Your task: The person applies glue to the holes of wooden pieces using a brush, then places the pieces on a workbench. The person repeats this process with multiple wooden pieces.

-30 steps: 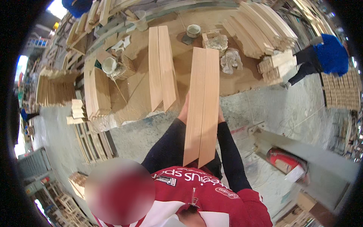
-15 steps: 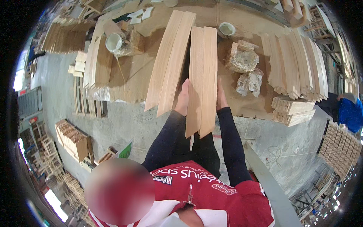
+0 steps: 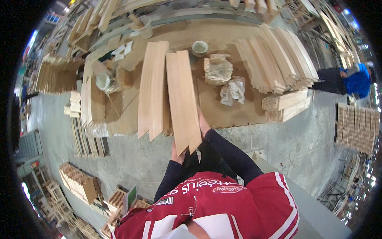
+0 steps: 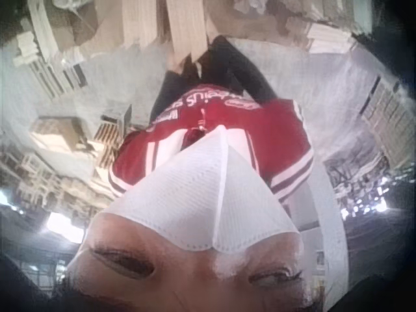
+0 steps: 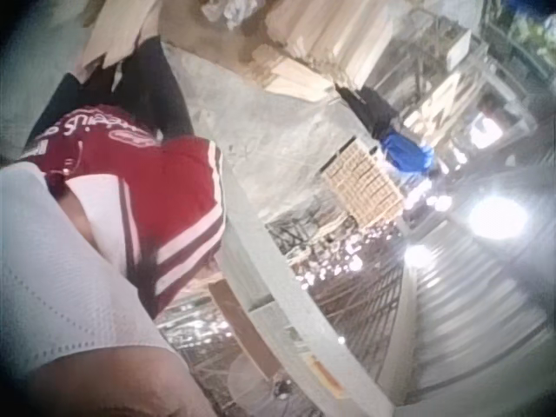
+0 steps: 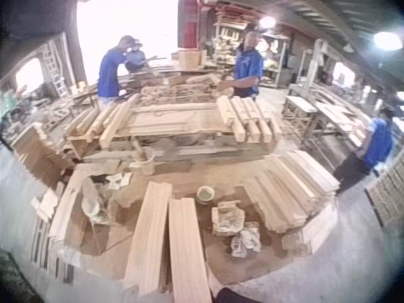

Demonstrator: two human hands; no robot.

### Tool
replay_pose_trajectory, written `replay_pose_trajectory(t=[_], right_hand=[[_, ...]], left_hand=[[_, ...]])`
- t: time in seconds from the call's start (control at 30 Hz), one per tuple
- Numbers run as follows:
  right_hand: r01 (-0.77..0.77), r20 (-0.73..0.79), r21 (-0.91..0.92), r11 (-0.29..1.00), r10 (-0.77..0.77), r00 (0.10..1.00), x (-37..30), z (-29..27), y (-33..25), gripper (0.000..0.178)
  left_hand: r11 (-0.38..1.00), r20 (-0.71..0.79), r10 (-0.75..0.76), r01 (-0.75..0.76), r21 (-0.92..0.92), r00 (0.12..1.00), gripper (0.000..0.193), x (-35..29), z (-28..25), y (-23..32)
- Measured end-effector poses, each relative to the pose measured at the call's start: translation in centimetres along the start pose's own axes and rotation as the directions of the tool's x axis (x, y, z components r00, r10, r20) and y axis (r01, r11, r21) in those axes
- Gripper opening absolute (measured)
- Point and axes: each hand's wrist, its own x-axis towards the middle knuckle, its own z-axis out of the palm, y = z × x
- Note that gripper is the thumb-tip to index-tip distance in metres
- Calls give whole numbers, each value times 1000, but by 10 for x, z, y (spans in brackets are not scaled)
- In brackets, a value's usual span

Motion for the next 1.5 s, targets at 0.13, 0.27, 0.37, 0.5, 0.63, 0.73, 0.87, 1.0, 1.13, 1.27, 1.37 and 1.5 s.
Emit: replay_pose_trajectory(t=[0.13,0.27,0.37,0.5,0.63,0.73,0.87,1.0,1.13,1.27,1.37,1.5], right_hand=[[-74,-11,-64,995,74,997,15,0,7,80],[-55,51,-105,993,60,997,54,-20,36,87],[22,-28,-254,967,-30,999,55,-13,25,92],[-166,-70,-471,866,151,986,60,-38,2,95],[30,-113,-385,923,-80,990,36,-33,-17,83],[235,-130,-636,735,-402,906,7,-28,-34,57],[553,145,-621,555,-612,778,-5,-7,-52,51],[647,299,-674,356,-669,680,-46,94,-38,64],[746,529,-579,329,-545,651,-61,216,27,63],[799,775,-445,404,-275,570,-51,319,138,62],[664,811,-475,578,-6,585,-69,388,237,60],[590,878,-478,651,330,347,-121,459,374,62]], left_hand=[[999,-216,42,-48,-25,976,29,11,-19,7],[978,-93,183,-172,114,979,20,17,-53,23],[997,-216,11,-28,-78,976,18,18,-39,33],[997,-430,18,-51,-66,902,28,13,-39,22],[998,-479,-33,7,-56,877,34,-17,-73,21],[999,-600,-45,21,-47,799,32,-53,-112,20],[957,-756,156,91,274,635,40,-65,-214,-17],[900,-854,83,329,285,513,53,-75,-310,-54],[947,-896,71,252,198,437,55,-107,-362,-66],[981,-858,87,106,161,507,51,-139,-421,-88],[976,-920,217,-61,209,327,43,-173,-449,-87],[945,-933,-87,-268,-189,349,35,-220,-488,-143]])
